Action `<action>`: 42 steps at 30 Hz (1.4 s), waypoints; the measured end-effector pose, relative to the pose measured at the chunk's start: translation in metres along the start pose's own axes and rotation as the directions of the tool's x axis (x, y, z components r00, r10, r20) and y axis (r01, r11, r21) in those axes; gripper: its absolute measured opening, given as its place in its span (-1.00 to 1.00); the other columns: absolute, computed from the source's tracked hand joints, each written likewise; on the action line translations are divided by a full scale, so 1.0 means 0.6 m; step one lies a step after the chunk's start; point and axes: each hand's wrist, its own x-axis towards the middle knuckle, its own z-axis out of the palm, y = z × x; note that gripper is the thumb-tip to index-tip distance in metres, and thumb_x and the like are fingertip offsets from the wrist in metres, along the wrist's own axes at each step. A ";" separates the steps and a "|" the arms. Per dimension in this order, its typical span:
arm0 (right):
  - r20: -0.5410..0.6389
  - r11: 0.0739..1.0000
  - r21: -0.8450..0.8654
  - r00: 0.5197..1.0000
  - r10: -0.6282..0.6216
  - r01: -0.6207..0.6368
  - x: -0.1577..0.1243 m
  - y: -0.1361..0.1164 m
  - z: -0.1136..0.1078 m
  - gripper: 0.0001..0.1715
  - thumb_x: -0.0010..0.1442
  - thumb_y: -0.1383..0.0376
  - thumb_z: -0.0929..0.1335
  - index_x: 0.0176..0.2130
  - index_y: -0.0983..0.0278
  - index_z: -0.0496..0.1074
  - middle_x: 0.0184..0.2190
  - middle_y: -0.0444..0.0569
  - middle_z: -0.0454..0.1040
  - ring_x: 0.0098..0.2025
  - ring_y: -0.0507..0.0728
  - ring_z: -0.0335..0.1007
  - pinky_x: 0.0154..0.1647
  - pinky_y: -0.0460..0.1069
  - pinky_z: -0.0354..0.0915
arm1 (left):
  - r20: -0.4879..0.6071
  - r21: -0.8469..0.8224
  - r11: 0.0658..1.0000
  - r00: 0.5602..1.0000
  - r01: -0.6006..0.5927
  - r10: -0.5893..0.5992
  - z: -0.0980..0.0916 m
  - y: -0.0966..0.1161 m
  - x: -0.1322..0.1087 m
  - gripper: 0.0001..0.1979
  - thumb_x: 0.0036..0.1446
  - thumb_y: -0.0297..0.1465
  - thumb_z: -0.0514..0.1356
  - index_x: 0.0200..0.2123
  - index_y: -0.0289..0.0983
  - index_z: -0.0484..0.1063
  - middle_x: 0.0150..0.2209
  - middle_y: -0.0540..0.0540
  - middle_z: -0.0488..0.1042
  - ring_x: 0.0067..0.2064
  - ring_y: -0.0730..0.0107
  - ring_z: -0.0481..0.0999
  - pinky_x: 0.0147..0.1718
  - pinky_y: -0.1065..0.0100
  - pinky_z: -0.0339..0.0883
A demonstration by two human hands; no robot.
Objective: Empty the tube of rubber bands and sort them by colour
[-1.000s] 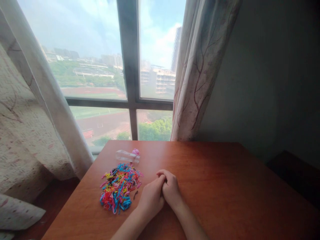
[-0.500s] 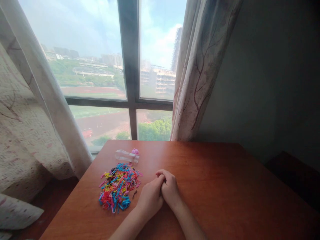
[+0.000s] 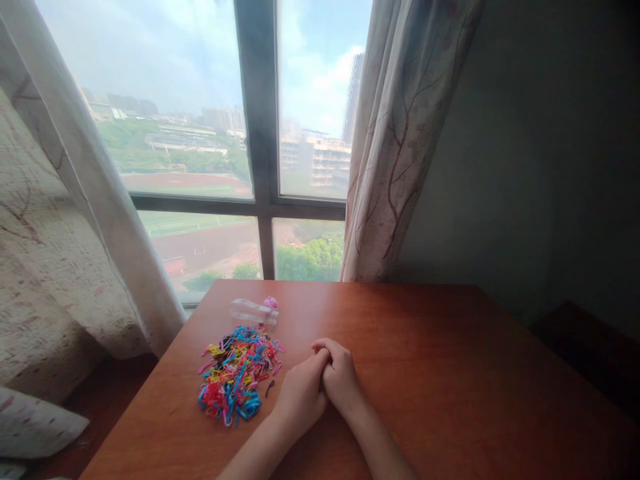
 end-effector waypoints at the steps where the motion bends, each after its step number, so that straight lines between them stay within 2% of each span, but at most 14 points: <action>1: 0.001 1.000 -0.001 1.000 0.000 0.000 0.000 0.000 0.000 -0.61 -0.05 0.44 0.21 -0.29 0.29 0.54 -0.34 0.00 0.59 -0.25 0.17 0.50 -0.21 -0.03 0.33 | 0.001 -0.001 1.000 1.000 0.001 -0.001 0.000 0.000 0.000 -0.58 -0.11 -0.60 0.09 -0.13 -0.18 0.28 -0.16 -0.11 0.56 -0.11 0.07 0.57 -0.27 0.32 0.30; 12: -0.003 1.000 -0.004 1.000 0.006 -0.006 -0.001 0.001 0.001 -0.60 -0.06 0.44 0.21 -0.28 0.29 0.54 -0.33 -0.01 0.60 -0.24 0.17 0.50 -0.20 -0.03 0.33 | 0.000 -0.015 1.000 1.000 -0.006 0.006 0.002 -0.002 0.001 -0.53 -0.11 -0.60 0.10 -0.07 -0.20 0.28 -0.15 -0.13 0.55 -0.09 0.08 0.56 -0.25 0.31 0.31; 22: 0.000 1.000 -0.010 1.000 -0.002 0.002 -0.001 -0.001 0.000 -0.61 -0.06 0.43 0.22 -0.30 0.27 0.54 -0.34 -0.01 0.59 -0.25 0.17 0.49 -0.20 -0.03 0.32 | 0.002 -0.022 1.000 1.000 -0.002 0.002 0.002 -0.003 0.001 -0.59 -0.11 -0.60 0.09 -0.14 -0.18 0.27 -0.16 -0.12 0.56 -0.11 0.10 0.57 -0.26 0.33 0.30; 42: -0.002 1.000 -0.025 1.000 0.003 -0.003 0.000 -0.006 -0.003 -0.59 -0.06 0.44 0.21 -0.29 0.28 0.55 -0.33 0.00 0.60 -0.24 0.17 0.50 -0.19 -0.03 0.34 | 0.023 -0.042 0.999 1.000 0.019 -0.018 -0.004 0.002 0.001 -0.59 -0.13 -0.60 0.10 -0.15 -0.18 0.27 -0.17 -0.11 0.56 -0.11 0.10 0.57 -0.27 0.35 0.30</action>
